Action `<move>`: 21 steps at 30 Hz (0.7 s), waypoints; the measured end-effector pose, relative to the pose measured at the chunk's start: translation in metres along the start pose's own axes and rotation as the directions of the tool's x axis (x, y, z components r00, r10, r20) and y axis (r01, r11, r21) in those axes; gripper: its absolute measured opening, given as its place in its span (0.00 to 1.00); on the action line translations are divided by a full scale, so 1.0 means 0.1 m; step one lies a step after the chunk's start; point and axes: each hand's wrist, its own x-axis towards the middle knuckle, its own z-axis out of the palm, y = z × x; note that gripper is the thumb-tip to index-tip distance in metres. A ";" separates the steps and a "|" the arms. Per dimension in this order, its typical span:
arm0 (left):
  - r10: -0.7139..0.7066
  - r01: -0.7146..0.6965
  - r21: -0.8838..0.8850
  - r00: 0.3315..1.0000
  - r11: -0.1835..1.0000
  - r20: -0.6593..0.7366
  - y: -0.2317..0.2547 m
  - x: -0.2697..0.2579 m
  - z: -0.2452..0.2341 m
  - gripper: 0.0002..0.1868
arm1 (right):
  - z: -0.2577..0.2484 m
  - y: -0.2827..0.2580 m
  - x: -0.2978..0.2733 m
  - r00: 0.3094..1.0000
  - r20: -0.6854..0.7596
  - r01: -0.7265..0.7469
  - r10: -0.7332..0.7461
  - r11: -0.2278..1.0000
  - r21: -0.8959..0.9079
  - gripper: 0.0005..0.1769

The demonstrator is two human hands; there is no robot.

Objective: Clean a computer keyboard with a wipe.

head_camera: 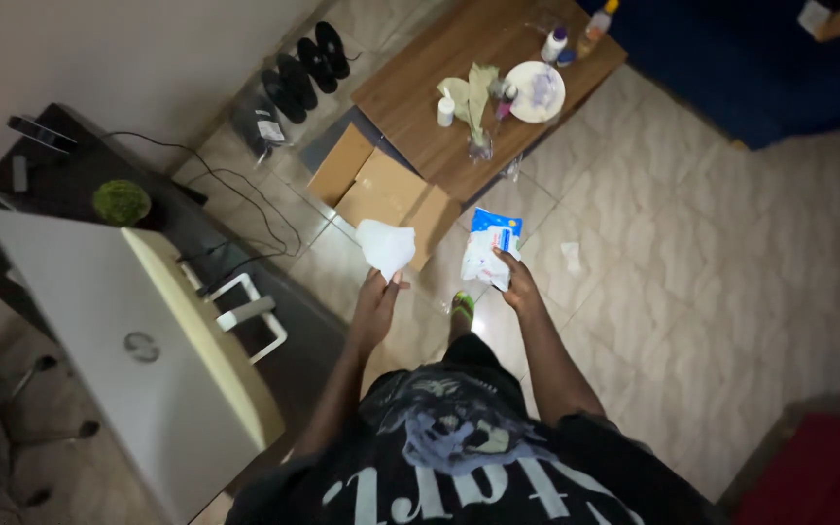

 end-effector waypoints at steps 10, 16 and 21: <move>-0.141 0.133 0.141 0.989 0.981 0.049 0.09 1.14 0.95 0.20 | -0.24 -0.78 2.48 0.989 -0.027 0.130 -0.145 0.943 -0.305 0.29; -0.225 0.224 0.202 0.974 0.953 -0.019 -0.16 1.15 1.03 0.20 | -0.50 -0.51 3.79 0.984 0.062 0.176 -0.168 0.835 -0.522 0.30; -0.417 0.426 0.119 0.904 0.897 -0.095 -0.38 0.92 1.01 0.21 | -0.35 -0.21 4.30 0.969 0.087 0.234 -0.231 0.749 -0.619 0.38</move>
